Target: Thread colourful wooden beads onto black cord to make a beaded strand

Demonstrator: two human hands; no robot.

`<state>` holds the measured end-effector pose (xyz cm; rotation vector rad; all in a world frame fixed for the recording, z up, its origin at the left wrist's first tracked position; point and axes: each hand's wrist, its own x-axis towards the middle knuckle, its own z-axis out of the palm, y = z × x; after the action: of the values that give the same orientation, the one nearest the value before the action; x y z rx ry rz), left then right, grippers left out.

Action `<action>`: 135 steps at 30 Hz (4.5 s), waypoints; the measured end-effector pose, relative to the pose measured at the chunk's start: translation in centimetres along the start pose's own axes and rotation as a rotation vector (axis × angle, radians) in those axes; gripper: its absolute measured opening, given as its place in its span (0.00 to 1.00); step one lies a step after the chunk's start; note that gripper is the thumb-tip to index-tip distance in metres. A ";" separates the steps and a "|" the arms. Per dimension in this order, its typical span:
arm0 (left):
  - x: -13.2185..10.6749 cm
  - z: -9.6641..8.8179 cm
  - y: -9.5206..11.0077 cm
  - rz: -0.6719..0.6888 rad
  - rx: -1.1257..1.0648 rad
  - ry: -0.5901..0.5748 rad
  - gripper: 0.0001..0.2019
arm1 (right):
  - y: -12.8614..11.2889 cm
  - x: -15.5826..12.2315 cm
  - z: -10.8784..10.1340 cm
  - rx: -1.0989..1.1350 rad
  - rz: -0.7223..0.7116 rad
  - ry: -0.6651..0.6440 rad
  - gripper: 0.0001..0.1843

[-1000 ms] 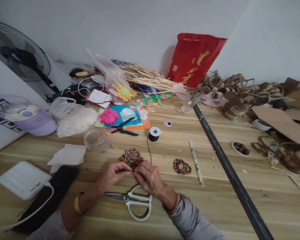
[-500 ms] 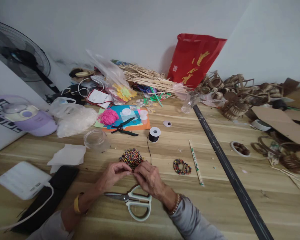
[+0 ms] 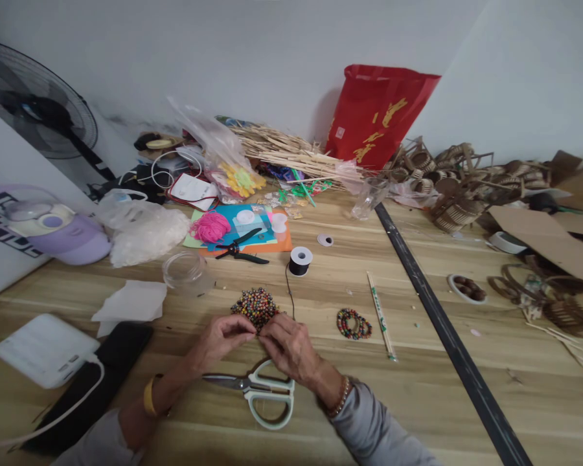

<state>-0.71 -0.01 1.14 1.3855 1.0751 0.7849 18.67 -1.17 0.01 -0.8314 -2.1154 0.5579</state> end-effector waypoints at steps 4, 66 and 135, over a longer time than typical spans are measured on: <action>0.1 0.1 -0.2 -0.011 -0.010 -0.001 0.06 | 0.1 -0.1 0.0 0.005 -0.001 -0.009 0.05; 0.0 0.3 0.2 -0.028 -0.004 0.006 0.05 | 0.4 -0.2 0.2 0.002 -0.037 -0.018 0.03; 0.0 0.1 0.2 0.150 0.186 -0.010 0.07 | -0.2 0.0 -0.1 -0.013 -0.042 -0.004 0.04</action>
<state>-0.57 -0.04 1.28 1.6407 1.0671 0.8006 18.70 -1.30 0.19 -0.7920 -2.1372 0.5256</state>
